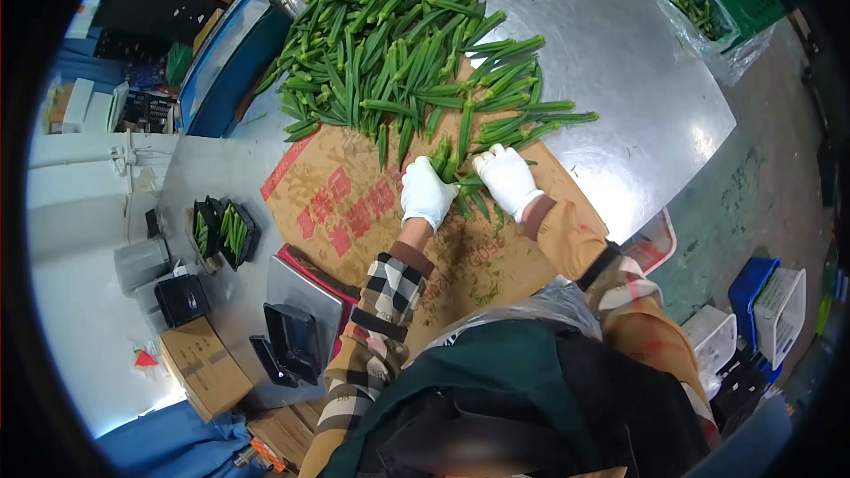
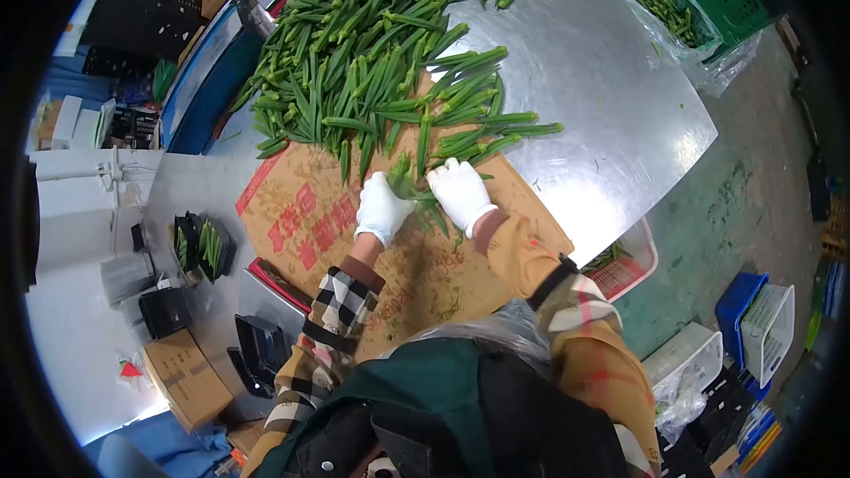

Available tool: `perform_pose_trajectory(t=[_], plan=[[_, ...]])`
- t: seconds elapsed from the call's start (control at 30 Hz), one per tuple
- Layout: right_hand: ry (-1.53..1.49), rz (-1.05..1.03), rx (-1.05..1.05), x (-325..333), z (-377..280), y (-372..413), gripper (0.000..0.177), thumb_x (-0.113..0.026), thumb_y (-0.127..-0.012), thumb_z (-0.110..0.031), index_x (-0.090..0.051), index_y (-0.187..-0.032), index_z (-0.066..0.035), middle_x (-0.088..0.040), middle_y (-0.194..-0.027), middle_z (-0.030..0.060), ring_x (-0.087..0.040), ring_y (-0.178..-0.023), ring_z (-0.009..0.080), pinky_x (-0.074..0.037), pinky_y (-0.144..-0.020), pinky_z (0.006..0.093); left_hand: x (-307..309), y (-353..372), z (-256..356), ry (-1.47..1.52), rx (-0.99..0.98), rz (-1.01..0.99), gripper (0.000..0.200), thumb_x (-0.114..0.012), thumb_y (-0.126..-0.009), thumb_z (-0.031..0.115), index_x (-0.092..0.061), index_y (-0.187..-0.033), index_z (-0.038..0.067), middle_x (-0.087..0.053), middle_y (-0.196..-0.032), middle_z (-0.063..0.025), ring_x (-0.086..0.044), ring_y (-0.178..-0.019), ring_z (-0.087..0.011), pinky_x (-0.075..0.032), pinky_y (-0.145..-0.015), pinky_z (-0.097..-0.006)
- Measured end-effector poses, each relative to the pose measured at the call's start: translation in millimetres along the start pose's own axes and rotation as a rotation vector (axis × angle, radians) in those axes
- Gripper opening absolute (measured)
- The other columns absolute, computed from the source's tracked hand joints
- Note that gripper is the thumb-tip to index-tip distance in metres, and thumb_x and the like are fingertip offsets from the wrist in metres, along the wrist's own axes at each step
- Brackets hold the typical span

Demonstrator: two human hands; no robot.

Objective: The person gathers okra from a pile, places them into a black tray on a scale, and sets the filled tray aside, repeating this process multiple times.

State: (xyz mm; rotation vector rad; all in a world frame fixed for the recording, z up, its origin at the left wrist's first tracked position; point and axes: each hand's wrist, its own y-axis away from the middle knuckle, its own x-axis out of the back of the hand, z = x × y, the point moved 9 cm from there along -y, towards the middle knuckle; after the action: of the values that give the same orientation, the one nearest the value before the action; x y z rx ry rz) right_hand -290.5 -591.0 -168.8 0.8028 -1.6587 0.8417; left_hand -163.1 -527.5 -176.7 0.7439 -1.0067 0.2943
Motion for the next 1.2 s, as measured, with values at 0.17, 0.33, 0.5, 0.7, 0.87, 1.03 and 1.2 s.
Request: perform_pose_trajectory(t=[0.17,0.33,0.5,0.7,0.87,1.03,1.2], plan=[[-0.029,-0.013,-0.201,44,38,47,0.014,-0.057,-0.083,-0.008,-0.060,-0.096,-0.009,-0.065,-0.086,0.0082,-0.064,-0.083,0.0279,-0.054,-0.067,0.0402,0,2,-6,0.093,-0.011,0.075,0.082,-0.089,-0.069,0.025,-0.044,-0.133,-0.001,-0.057,-0.127,-0.0244,-0.057,-0.118,-0.0384,-0.049,-0.097,-0.0436],[-0.122,0.167,-0.159,82,64,25,0.015,-0.057,-0.084,-0.010,-0.063,-0.098,-0.012,-0.064,-0.094,0.0079,-0.060,-0.100,0.0267,-0.049,-0.079,0.0392,-8,3,-15,0.204,0.034,0.018,0.083,-0.088,-0.070,0.024,-0.042,-0.133,-0.003,-0.058,-0.128,-0.0261,-0.060,-0.116,-0.0393,-0.050,-0.095,-0.0411],[0.108,0.079,-0.074,36,65,-4,0.011,-0.055,-0.086,-0.012,-0.064,-0.092,-0.012,-0.065,-0.090,0.0059,-0.062,-0.096,0.0251,-0.049,-0.077,0.0365,-2,12,-13,0.230,0.099,-0.140,0.054,-0.081,-0.073,0.020,-0.056,-0.115,-0.005,-0.065,-0.115,-0.0256,-0.065,-0.105,-0.0394,-0.053,-0.088,-0.0415],[-0.118,-0.065,-0.191,40,73,23,0.017,-0.067,-0.077,-0.008,-0.064,-0.094,-0.008,-0.067,-0.090,0.0119,-0.065,-0.091,0.0317,-0.053,-0.076,0.0434,-2,26,-36,0.318,0.004,0.231,0.043,-0.076,-0.077,0.017,-0.058,-0.112,0.001,-0.067,-0.105,-0.0229,-0.066,-0.097,-0.0386,-0.053,-0.083,-0.0427],[-0.289,-0.050,-0.403,53,94,54,0.028,-0.074,-0.074,-0.008,-0.063,-0.100,-0.008,-0.068,-0.094,0.0137,-0.065,-0.093,0.0345,-0.054,-0.079,0.0436,9,38,-3,0.213,-0.047,0.217,0.047,-0.078,-0.080,0.022,-0.056,-0.115,0.002,-0.070,-0.105,-0.0191,-0.067,-0.101,-0.0356,-0.053,-0.083,-0.0425],[-0.226,-0.001,-0.294,59,76,76,0.017,-0.066,-0.078,-0.009,-0.063,-0.095,-0.011,-0.066,-0.088,0.0113,-0.063,-0.091,0.0328,-0.052,-0.075,0.0440,-10,54,19,-0.236,-0.240,0.238,0.040,-0.078,-0.079,0.022,-0.055,-0.107,0.007,-0.065,-0.095,-0.0158,-0.066,-0.090,-0.0357,-0.052,-0.075,-0.0461],[0.083,-0.068,-0.153,32,59,103,0.012,-0.055,-0.086,-0.012,-0.064,-0.094,-0.012,-0.064,-0.090,0.0072,-0.059,-0.096,0.0253,-0.049,-0.080,0.0371,-12,58,3,-0.056,-0.320,0.274,0.038,-0.078,-0.076,0.013,-0.057,-0.108,0.008,-0.065,-0.095,-0.0149,-0.066,-0.091,-0.0350,-0.052,-0.074,-0.0437]])
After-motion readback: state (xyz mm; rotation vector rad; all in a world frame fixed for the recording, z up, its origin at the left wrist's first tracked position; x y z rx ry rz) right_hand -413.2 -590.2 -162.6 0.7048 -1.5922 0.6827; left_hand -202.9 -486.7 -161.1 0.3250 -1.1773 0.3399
